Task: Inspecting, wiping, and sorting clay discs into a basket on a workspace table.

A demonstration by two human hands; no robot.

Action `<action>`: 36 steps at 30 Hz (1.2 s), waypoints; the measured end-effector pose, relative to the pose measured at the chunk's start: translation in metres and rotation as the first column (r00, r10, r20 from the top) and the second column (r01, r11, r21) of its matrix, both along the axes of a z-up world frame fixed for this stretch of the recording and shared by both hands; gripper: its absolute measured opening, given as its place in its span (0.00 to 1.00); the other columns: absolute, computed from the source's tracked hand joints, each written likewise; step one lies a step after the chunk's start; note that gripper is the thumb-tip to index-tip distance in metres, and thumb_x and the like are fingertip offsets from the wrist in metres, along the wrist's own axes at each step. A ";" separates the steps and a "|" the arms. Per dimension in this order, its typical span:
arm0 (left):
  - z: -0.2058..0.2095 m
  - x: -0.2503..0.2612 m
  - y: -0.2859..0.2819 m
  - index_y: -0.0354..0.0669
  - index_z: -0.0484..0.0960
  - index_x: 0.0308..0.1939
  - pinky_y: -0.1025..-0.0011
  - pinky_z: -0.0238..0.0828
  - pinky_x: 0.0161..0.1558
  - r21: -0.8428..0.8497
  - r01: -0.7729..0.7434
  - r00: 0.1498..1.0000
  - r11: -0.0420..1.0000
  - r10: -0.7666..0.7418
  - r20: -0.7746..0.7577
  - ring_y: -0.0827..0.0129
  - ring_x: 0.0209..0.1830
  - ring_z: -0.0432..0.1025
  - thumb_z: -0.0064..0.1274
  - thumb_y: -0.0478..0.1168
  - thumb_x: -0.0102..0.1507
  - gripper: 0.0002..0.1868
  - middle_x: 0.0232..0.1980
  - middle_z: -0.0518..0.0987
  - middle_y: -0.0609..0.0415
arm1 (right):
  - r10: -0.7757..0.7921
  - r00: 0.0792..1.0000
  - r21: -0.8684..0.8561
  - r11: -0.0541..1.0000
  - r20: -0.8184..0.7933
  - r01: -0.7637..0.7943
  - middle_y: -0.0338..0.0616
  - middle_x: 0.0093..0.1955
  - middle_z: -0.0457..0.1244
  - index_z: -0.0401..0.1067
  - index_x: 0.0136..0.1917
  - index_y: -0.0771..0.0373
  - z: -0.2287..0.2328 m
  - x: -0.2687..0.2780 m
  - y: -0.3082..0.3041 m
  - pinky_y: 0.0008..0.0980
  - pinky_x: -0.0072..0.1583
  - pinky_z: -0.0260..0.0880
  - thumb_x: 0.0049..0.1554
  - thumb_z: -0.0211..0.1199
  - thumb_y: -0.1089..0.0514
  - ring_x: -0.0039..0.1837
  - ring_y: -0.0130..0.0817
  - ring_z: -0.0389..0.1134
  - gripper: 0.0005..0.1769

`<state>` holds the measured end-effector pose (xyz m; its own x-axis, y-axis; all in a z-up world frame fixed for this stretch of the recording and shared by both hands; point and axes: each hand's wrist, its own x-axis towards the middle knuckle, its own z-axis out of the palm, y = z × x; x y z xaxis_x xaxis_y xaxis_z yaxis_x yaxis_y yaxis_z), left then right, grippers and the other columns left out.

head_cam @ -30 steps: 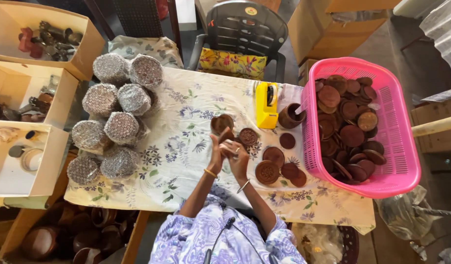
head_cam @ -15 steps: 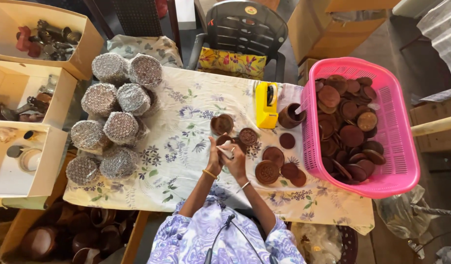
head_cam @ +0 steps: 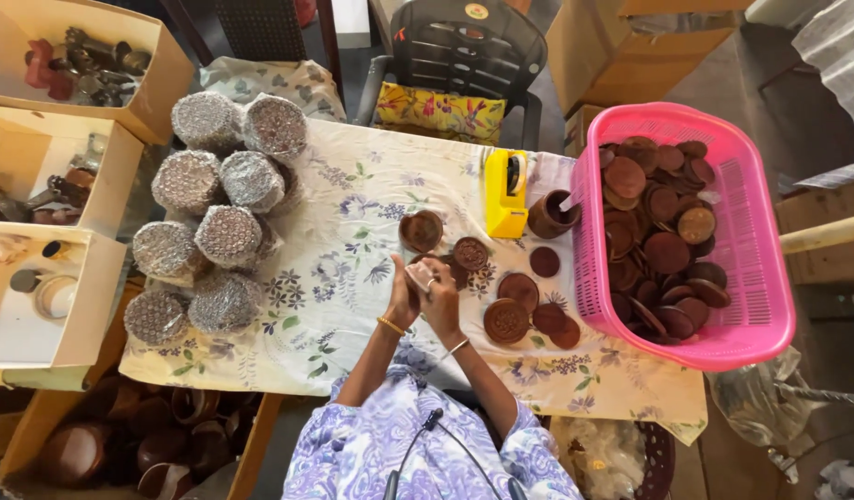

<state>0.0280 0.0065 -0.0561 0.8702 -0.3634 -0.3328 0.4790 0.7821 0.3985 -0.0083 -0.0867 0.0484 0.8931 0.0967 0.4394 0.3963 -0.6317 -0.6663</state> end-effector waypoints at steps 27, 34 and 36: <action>0.049 0.014 0.026 0.44 0.67 0.73 0.62 0.67 0.66 0.164 0.023 1.000 0.986 -0.021 -0.012 0.63 0.69 0.69 0.19 0.82 0.59 0.56 0.70 0.74 0.53 | 0.097 0.989 -0.251 0.960 -0.114 -0.123 0.49 0.86 0.45 0.53 0.84 0.55 -0.015 0.017 -0.004 0.60 0.80 0.39 0.68 0.49 0.45 0.86 0.50 0.44 0.34; 0.044 0.017 0.037 0.42 0.66 0.75 0.62 0.63 0.71 0.151 -0.097 0.987 0.984 0.076 0.139 0.59 0.70 0.68 0.18 0.84 0.60 0.59 0.71 0.73 0.48 | 0.196 0.970 -0.094 0.973 -0.144 -0.211 0.51 0.87 0.44 0.51 0.84 0.57 -0.011 0.007 0.004 0.60 0.81 0.36 0.69 0.47 0.40 0.87 0.57 0.40 0.36; 0.036 0.018 0.039 0.41 0.67 0.75 0.63 0.62 0.71 0.239 0.028 0.986 0.970 -0.067 0.155 0.60 0.70 0.69 0.15 0.85 0.59 0.61 0.71 0.74 0.50 | 0.273 0.961 -0.101 0.956 -0.041 -0.276 0.51 0.86 0.44 0.51 0.83 0.60 -0.001 0.005 0.007 0.56 0.81 0.38 0.69 0.49 0.38 0.86 0.57 0.40 0.37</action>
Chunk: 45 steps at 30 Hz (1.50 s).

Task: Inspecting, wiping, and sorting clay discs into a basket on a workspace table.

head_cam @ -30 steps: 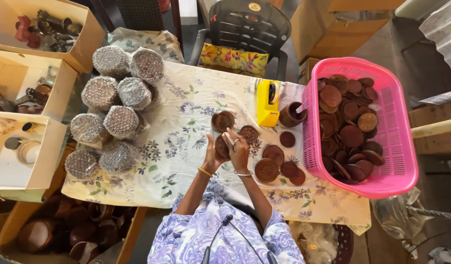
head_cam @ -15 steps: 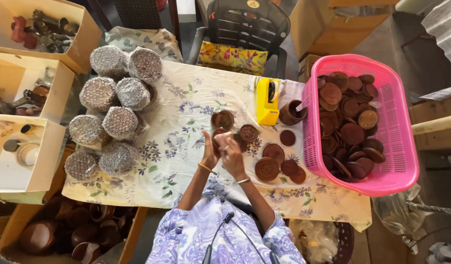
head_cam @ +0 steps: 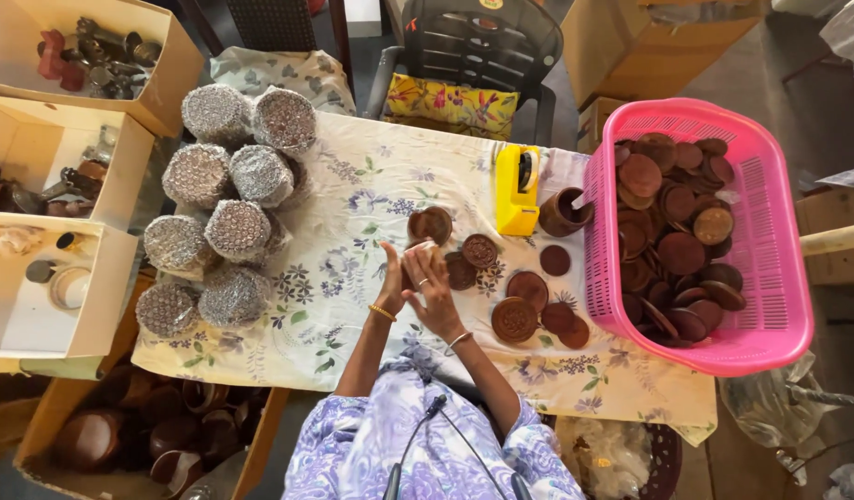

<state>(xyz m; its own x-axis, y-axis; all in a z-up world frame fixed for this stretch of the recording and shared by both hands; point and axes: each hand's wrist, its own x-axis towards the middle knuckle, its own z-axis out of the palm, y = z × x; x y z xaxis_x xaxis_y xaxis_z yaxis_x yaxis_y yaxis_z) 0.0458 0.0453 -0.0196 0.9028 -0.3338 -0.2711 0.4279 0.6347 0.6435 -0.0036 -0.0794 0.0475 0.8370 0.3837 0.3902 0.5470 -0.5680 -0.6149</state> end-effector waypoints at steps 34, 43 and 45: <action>0.008 -0.019 -0.022 0.40 0.65 0.75 0.60 0.60 0.71 -0.270 -0.107 0.993 0.957 0.091 -0.074 0.62 0.71 0.67 0.20 0.78 0.64 0.53 0.72 0.72 0.50 | -0.270 0.959 -0.113 0.954 0.082 0.278 0.46 0.81 0.55 0.63 0.78 0.61 -0.029 0.013 -0.013 0.54 0.80 0.46 0.69 0.49 0.53 0.84 0.54 0.49 0.26; 0.014 -0.029 -0.031 0.50 0.64 0.75 0.60 0.67 0.67 -0.232 -0.053 0.999 0.971 0.054 0.000 0.63 0.69 0.69 0.26 0.69 0.69 0.40 0.71 0.73 0.53 | -0.352 0.936 0.015 0.936 0.013 0.352 0.39 0.61 0.69 0.81 0.62 0.49 0.026 0.003 -0.014 0.39 0.60 0.72 0.59 0.62 0.64 0.56 0.43 0.68 0.20; 0.011 -0.028 -0.033 0.47 0.64 0.77 0.60 0.67 0.66 -0.204 -0.072 0.991 0.976 0.092 0.093 0.62 0.67 0.69 0.29 0.68 0.72 0.40 0.70 0.72 0.50 | -0.390 0.917 0.026 0.921 0.081 0.389 0.44 0.58 0.68 0.78 0.62 0.52 0.029 0.002 -0.016 0.41 0.57 0.69 0.58 0.65 0.63 0.54 0.45 0.67 0.19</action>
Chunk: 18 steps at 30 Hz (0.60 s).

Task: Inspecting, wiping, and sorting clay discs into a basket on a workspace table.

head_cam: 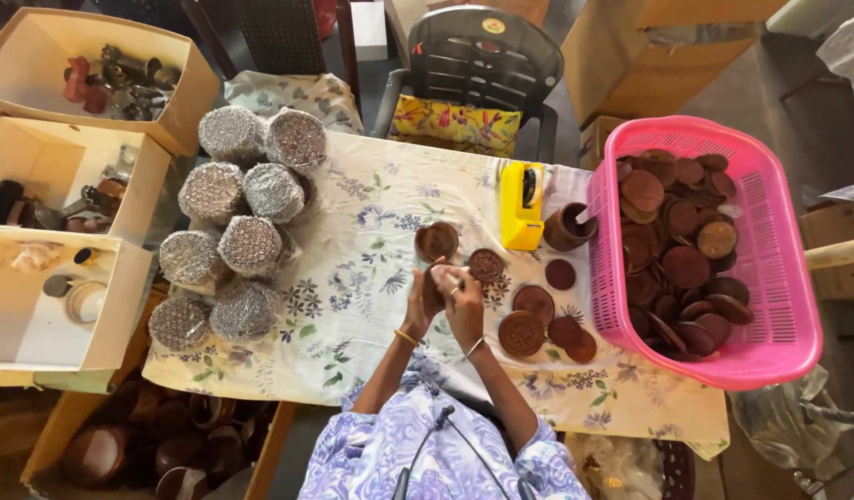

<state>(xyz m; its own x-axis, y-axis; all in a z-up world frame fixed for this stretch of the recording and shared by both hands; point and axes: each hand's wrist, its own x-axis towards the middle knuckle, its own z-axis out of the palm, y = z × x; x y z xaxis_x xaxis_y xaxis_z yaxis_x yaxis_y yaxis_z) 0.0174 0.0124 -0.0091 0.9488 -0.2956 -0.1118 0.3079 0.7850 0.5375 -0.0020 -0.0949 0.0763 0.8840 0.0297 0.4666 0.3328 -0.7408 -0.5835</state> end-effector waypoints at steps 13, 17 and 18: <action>0.011 0.002 -0.001 0.53 0.62 0.77 0.60 0.75 0.58 0.172 0.062 0.998 0.983 -0.063 0.003 0.65 0.66 0.72 0.25 0.76 0.66 0.46 0.70 0.73 0.55 | -0.111 0.993 -0.100 0.988 0.047 0.116 0.40 0.53 0.68 0.81 0.61 0.50 0.004 0.002 -0.004 0.38 0.51 0.72 0.57 0.65 0.65 0.51 0.42 0.67 0.20; 0.012 0.001 -0.001 0.50 0.66 0.75 0.63 0.78 0.53 0.236 0.002 1.000 0.972 -0.005 0.014 0.65 0.60 0.75 0.27 0.75 0.66 0.46 0.65 0.77 0.52 | -0.012 0.989 -0.119 0.992 0.145 0.029 0.40 0.51 0.66 0.80 0.61 0.49 0.004 0.004 -0.004 0.37 0.52 0.72 0.56 0.66 0.64 0.50 0.40 0.67 0.21; 0.014 -0.001 -0.002 0.47 0.69 0.74 0.63 0.80 0.51 0.283 -0.028 1.000 0.959 0.029 0.000 0.66 0.59 0.76 0.29 0.74 0.66 0.45 0.64 0.77 0.53 | -0.122 0.980 -0.182 0.972 0.156 0.150 0.39 0.50 0.67 0.81 0.60 0.47 0.004 0.003 -0.004 0.37 0.50 0.72 0.55 0.66 0.64 0.49 0.40 0.67 0.21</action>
